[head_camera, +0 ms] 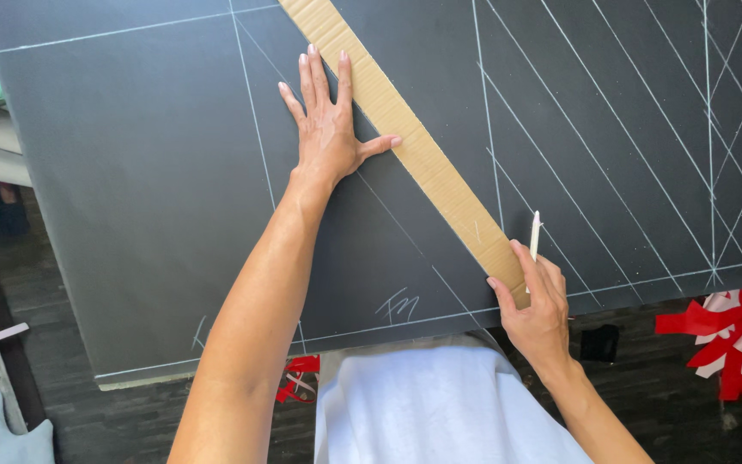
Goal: The person uses a long cardboard ruler and a white marker to draw straight lines on a large black surface. They repeatedly reposition the ruler and draw intersecting lines, creating a grid-like pattern across the surface.
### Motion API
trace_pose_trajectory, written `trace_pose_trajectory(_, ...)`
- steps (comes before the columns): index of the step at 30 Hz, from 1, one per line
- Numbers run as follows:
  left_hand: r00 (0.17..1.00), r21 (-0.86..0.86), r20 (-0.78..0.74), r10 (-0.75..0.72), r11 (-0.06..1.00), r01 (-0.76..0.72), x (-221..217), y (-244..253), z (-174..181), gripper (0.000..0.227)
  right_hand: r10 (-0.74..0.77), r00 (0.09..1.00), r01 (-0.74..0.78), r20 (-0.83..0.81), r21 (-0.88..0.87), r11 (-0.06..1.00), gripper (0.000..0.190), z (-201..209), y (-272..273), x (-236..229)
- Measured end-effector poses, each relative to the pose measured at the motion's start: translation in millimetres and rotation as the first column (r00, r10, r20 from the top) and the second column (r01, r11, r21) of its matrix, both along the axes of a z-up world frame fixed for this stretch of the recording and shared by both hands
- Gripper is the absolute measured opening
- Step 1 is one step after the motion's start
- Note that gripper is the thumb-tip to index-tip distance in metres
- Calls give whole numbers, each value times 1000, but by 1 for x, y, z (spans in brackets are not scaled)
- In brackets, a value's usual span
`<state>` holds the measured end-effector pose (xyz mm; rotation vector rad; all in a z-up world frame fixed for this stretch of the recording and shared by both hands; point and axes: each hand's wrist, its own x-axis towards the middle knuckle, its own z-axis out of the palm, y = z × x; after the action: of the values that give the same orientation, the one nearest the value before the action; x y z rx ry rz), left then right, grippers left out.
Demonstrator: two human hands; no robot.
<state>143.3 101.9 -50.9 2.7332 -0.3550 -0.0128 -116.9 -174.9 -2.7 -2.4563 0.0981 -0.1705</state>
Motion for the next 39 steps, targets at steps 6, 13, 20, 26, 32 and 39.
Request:
trace_pose_trajectory(6,1000,5,9,-1,1000,1,1,-1,3,150,13,1000,-13,16,10,1000,64,2,-1,2)
trace_pose_trajectory(13,996,58,-82,21,998,-16,2,-7,15,150,1,1000,-2,12,44,999,64,1,-2,-1)
trace_pose_trajectory(20,1000,179,-15,20,984,-17,-3,-34,22,112,-12,1000,11,21,43,999,65,2,-2,4)
trace_pose_trajectory(26,988,353,82,-134,931,97,-34,-69,19,74,-28,999,25,39,60,998,65,0,-1,-5)
trace_pose_trajectory(32,971,162,-231,-60,982,100,-39,-92,59,165,-37,994,31,104,54,998,67,-1,-8,5)
trace_pose_trajectory(39,958,239,-284,-32,966,103,-41,-101,61,174,-60,997,56,41,103,993,68,1,-12,3)
